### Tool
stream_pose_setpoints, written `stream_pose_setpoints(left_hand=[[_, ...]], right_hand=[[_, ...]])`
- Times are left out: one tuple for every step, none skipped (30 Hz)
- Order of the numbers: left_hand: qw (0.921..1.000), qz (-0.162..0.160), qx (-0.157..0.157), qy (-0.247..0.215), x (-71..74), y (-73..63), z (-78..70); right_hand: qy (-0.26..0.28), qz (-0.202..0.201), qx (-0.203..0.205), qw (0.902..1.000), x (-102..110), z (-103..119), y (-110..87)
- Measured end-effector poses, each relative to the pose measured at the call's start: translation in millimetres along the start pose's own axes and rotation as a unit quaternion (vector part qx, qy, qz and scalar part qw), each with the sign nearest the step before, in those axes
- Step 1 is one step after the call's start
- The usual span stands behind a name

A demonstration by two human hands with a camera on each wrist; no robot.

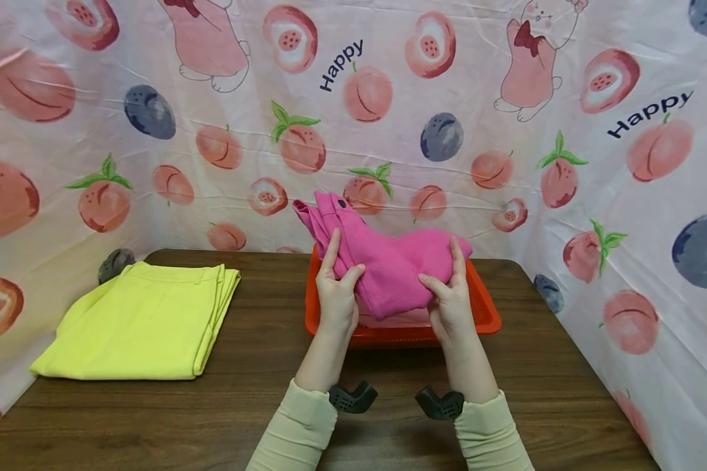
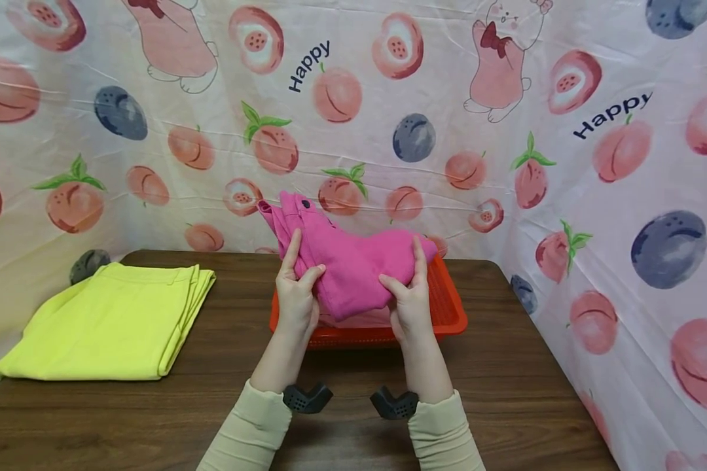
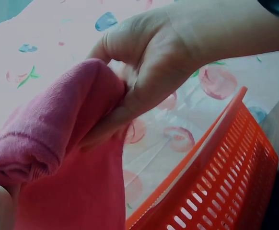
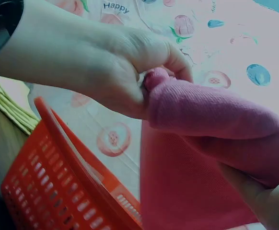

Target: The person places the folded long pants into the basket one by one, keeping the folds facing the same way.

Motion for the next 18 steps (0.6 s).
stream_pose_setpoints(left_hand=[[0.9999,0.011,0.001,0.009,0.0,0.4,-0.3],[0.9996,0.022,0.002,0.017,0.1,0.9,-0.4],[0.9991,0.032,0.003,0.027,0.4,1.5,-0.8],[0.9985,0.043,0.003,0.035,0.8,2.4,-1.1],[0.9977,0.051,0.004,0.044,1.6,3.2,-1.2],[0.9971,0.057,0.004,0.049,2.5,4.2,-1.4],[0.9968,0.061,0.006,0.051,3.7,5.2,-1.6],[0.9967,0.063,0.008,0.049,4.6,6.3,-1.7],[0.9968,0.064,0.013,0.045,6.0,7.2,-1.9],[0.9972,0.064,0.02,0.034,7.2,8.0,-2.0],[0.9976,0.06,0.028,0.024,8.7,8.6,-2.1],[0.9978,0.056,0.034,0.013,9.7,9.2,-2.6],[0.9978,0.052,0.041,0.004,10.6,9.7,-2.9],[0.9977,0.048,0.048,-0.003,11.3,10.1,-2.9],[0.9974,0.044,0.057,-0.008,12.2,10.3,-2.6],[0.9972,0.037,0.063,-0.014,12.9,10.6,-2.6],[0.997,0.03,0.07,-0.014,13.9,11.0,-2.4],[0.9968,0.023,0.075,-0.019,14.7,11.6,-2.1]], right_hand=[[-0.003,-0.001,0.011,0.9999,0.9,1.7,0.3],[-0.007,-0.001,0.022,0.9997,1.8,3.6,0.3],[-0.012,-0.001,0.035,0.9993,3.0,5.7,0.4],[-0.017,-0.001,0.047,0.9987,4.1,7.9,0.2],[-0.022,0.0,0.059,0.998,5.3,10.2,-0.1],[-0.027,0.0,0.069,0.9973,6.6,12.5,-0.4],[-0.032,0.002,0.079,0.9964,7.9,14.9,-1.0],[-0.037,0.004,0.086,0.9956,9.6,17.1,-1.4],[-0.042,0.008,0.093,0.9948,11.2,19.2,-1.8],[-0.044,0.014,0.099,0.994,12.5,21.2,-2.4],[-0.049,0.019,0.104,0.9932,13.8,23.1,-2.8],[-0.053,0.026,0.11,0.9922,14.9,24.7,-2.9],[-0.056,0.033,0.114,0.9914,15.8,26.1,-3.0],[-0.06,0.038,0.117,0.9906,16.7,27.3,-3.0],[-0.062,0.044,0.12,0.9899,17.1,28.4,-3.2],[-0.064,0.048,0.122,0.9893,17.6,29.4,-3.1],[-0.067,0.05,0.124,0.9888,18.1,30.3,-2.9],[-0.068,0.053,0.124,0.9885,18.5,31.0,-2.6]])
Point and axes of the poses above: each hand's wrist, its own y-axis towards the middle knuckle, its own x-axis out of the back of the hand, z = x × y, the point moved 4 cm from there along y, towards the middle knuckle, and after that the axes turned 8 degrees about -x, right-handed, at the moved point
